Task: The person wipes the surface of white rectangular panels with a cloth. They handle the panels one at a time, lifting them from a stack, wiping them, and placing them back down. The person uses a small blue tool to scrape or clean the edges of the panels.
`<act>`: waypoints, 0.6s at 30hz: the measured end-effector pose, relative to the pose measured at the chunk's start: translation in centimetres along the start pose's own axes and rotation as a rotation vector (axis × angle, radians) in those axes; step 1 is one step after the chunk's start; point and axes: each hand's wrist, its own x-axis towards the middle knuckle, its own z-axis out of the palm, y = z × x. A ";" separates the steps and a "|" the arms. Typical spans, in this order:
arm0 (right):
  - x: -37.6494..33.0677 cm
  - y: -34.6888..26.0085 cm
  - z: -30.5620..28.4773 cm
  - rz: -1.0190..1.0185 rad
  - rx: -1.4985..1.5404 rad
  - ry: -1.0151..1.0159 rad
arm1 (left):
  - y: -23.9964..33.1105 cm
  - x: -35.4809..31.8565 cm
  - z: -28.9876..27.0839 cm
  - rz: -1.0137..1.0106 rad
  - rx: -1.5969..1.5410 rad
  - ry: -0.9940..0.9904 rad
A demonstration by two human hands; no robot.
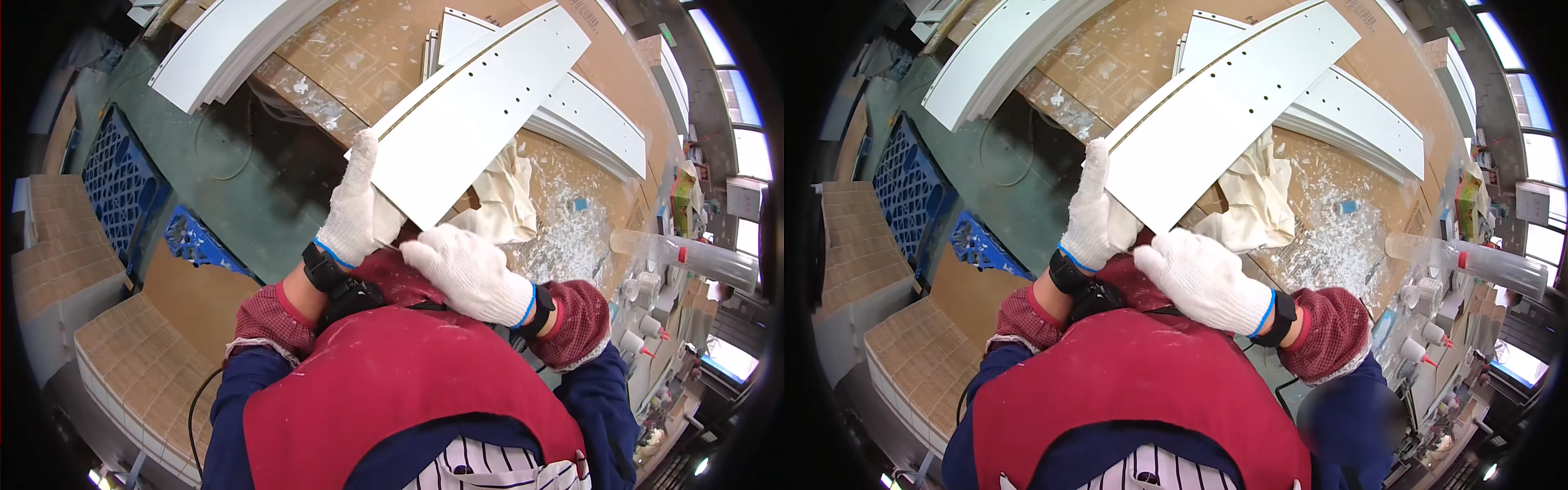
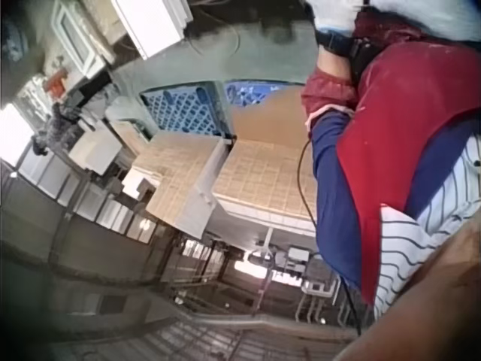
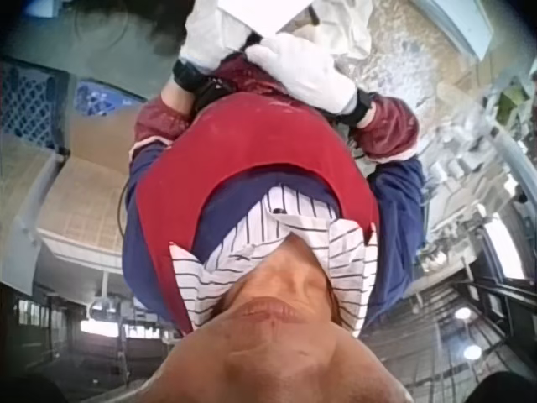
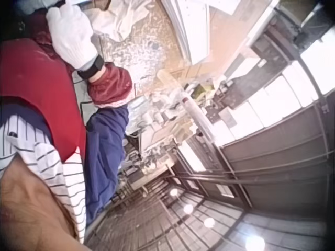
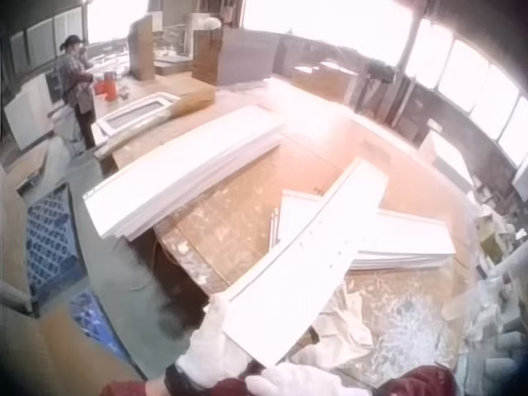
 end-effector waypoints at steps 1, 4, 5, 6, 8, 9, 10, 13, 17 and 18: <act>-0.4 0.2 -0.2 -0.031 0.044 0.052 | 0.2 0.0 0.3 -0.010 0.001 -0.004; -1.9 2.2 -2.7 0.106 0.149 0.222 | -1.0 -0.1 -0.8 -0.008 -0.014 0.005; -1.8 2.8 -3.1 0.209 0.153 0.286 | -1.0 -0.1 -1.2 -0.009 -0.001 0.013; -1.4 3.2 -3.2 0.227 0.085 0.278 | -1.0 -0.1 -1.0 -0.002 0.042 0.036; -0.6 3.8 -3.0 0.259 -0.048 0.259 | -1.1 0.3 -1.0 0.001 0.006 -0.006; -0.8 3.4 -2.5 0.160 -0.055 0.213 | -1.1 0.2 -1.0 -0.001 -0.013 -0.021; -1.1 3.1 -1.6 0.054 -0.060 0.175 | -0.9 0.3 -0.9 -0.003 -0.001 -0.019; -2.1 1.8 -0.2 -0.240 -0.074 -0.007 | -0.6 0.3 -0.5 -0.007 0.022 -0.015; -2.1 3.6 -2.2 -0.005 0.150 0.205 | -0.1 0.1 -0.9 0.006 0.089 0.032; -2.0 3.6 -3.4 0.108 0.129 0.220 | -0.1 0.1 -0.7 0.005 0.085 0.032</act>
